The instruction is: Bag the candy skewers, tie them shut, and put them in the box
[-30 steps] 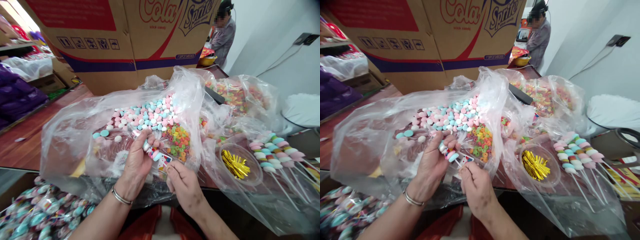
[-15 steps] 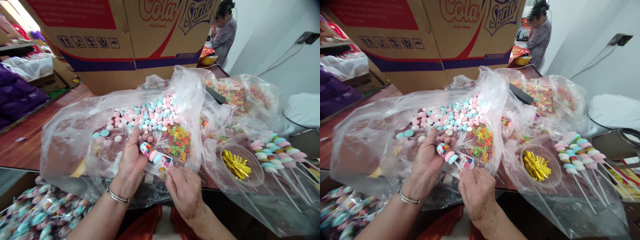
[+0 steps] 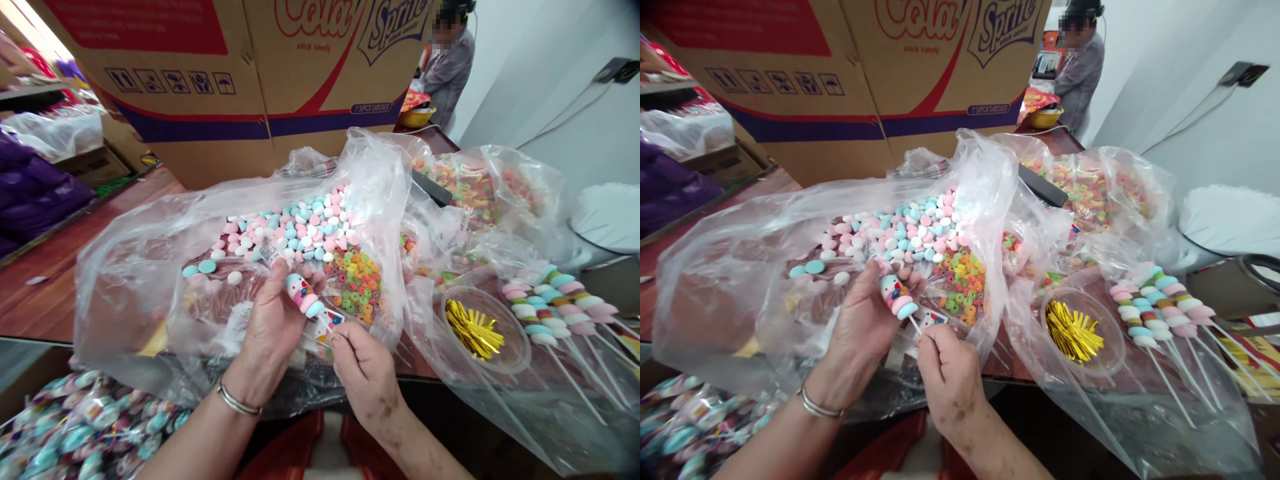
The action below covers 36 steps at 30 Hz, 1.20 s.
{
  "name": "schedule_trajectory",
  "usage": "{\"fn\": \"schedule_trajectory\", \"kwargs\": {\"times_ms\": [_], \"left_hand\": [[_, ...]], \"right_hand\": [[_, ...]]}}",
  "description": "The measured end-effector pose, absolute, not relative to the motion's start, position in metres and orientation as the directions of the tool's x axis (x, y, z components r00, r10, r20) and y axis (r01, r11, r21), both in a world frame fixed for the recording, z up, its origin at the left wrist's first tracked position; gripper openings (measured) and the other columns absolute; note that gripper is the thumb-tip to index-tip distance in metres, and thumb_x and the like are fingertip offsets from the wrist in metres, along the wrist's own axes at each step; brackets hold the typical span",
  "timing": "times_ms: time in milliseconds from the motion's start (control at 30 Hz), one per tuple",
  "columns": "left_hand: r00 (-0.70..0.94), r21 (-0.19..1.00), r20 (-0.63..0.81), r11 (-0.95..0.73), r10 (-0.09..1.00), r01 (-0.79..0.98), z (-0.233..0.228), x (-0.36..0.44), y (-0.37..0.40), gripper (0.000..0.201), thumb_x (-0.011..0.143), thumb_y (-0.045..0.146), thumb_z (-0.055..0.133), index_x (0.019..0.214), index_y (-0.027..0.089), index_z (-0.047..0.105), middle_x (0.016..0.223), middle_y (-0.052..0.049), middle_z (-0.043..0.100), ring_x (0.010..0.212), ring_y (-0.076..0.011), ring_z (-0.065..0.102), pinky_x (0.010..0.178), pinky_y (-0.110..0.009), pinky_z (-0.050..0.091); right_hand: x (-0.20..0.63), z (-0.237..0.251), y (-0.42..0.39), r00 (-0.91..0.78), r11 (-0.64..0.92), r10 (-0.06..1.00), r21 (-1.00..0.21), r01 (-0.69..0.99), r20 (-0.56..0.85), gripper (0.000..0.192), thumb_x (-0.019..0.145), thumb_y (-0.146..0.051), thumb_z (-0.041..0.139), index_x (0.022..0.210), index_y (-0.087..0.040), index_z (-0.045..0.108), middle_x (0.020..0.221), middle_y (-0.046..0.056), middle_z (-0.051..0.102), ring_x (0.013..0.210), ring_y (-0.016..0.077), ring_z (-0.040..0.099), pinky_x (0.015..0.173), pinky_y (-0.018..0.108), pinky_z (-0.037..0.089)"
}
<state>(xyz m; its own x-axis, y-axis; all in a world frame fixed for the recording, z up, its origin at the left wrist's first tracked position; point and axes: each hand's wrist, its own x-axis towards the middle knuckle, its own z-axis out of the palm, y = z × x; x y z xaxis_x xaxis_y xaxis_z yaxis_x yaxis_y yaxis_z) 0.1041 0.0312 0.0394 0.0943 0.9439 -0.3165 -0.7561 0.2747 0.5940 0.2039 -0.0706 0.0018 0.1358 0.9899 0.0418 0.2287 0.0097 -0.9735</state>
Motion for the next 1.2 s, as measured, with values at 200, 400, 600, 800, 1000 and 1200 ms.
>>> {"fn": "schedule_trajectory", "kwargs": {"times_ms": [200,400,600,800,1000,1200], "left_hand": [[-0.007,0.633,-0.319,0.208,0.948,-0.746,0.04,0.092,0.051,0.025,0.09,0.015,0.06,0.065,0.011,0.059,0.052,0.003,0.053,0.048,-0.009,0.057,0.06,-0.025,0.059],[-0.042,0.63,-0.407,0.248,0.912,-0.736,0.041,0.097,0.043,0.024,0.091,0.019,0.059,0.068,0.013,0.059,0.056,0.002,0.055,0.048,-0.0095,0.056,0.061,-0.028,0.061],[0.006,0.648,-0.407,0.294,0.913,-0.703,0.041,0.096,0.038,0.023,0.09,0.023,0.062,0.069,0.015,0.057,0.058,0.004,0.053,0.046,-0.0088,0.054,0.06,-0.03,0.061],[-0.011,0.657,-0.437,0.31,0.9,-0.688,0.045,0.11,0.024,0.021,0.09,0.025,0.062,0.072,0.015,0.058,0.055,0.004,0.053,0.044,-0.0081,0.052,0.059,-0.027,0.06],[0.052,0.621,-0.42,0.328,0.906,-0.711,0.044,0.107,0.022,0.022,0.09,0.028,0.061,0.073,0.014,0.061,0.057,0.0,0.059,0.05,-0.0132,0.06,0.066,-0.036,0.062],[0.064,0.565,-0.286,0.222,0.956,-0.795,0.044,0.089,0.04,0.021,0.083,0.032,0.069,0.082,0.011,0.067,0.072,-0.006,0.068,0.073,-0.0192,0.07,0.081,-0.04,0.06]], "right_hand": [[0.208,0.003,-0.077,0.136,0.223,0.933,-0.832,0.507,0.333,0.02,0.091,-0.017,0.045,0.077,-0.018,0.06,0.058,-0.004,0.052,0.051,0.0094,0.049,0.051,0.021,0.037],[0.199,-0.002,-0.072,0.068,0.347,0.707,-0.428,0.834,0.704,0.017,0.087,-0.005,0.049,0.084,-0.015,0.062,0.057,0.001,0.061,0.052,0.0153,0.056,0.055,0.028,0.042],[0.199,-0.003,-0.071,0.05,0.31,0.696,-0.363,0.879,0.716,0.019,0.087,-0.003,0.048,0.085,-0.016,0.061,0.054,0.0,0.059,0.05,0.0152,0.055,0.054,0.029,0.04],[0.195,0.0,-0.071,0.138,0.298,0.831,-0.641,0.707,0.539,0.02,0.093,-0.014,0.043,0.083,-0.015,0.061,0.058,0.002,0.058,0.051,0.014,0.054,0.052,0.026,0.039],[0.196,0.014,-0.069,0.12,-0.171,0.973,-0.962,-0.211,-0.199,0.029,0.093,-0.039,0.045,0.071,-0.02,0.049,0.048,-0.01,0.031,0.04,0.0067,0.03,0.038,0.018,0.022],[0.201,0.014,-0.071,0.014,-0.227,0.968,-0.898,-0.378,-0.25,0.028,0.093,-0.034,0.048,0.071,-0.017,0.054,0.041,-0.009,0.038,0.039,0.0055,0.028,0.04,0.019,0.022]]}}
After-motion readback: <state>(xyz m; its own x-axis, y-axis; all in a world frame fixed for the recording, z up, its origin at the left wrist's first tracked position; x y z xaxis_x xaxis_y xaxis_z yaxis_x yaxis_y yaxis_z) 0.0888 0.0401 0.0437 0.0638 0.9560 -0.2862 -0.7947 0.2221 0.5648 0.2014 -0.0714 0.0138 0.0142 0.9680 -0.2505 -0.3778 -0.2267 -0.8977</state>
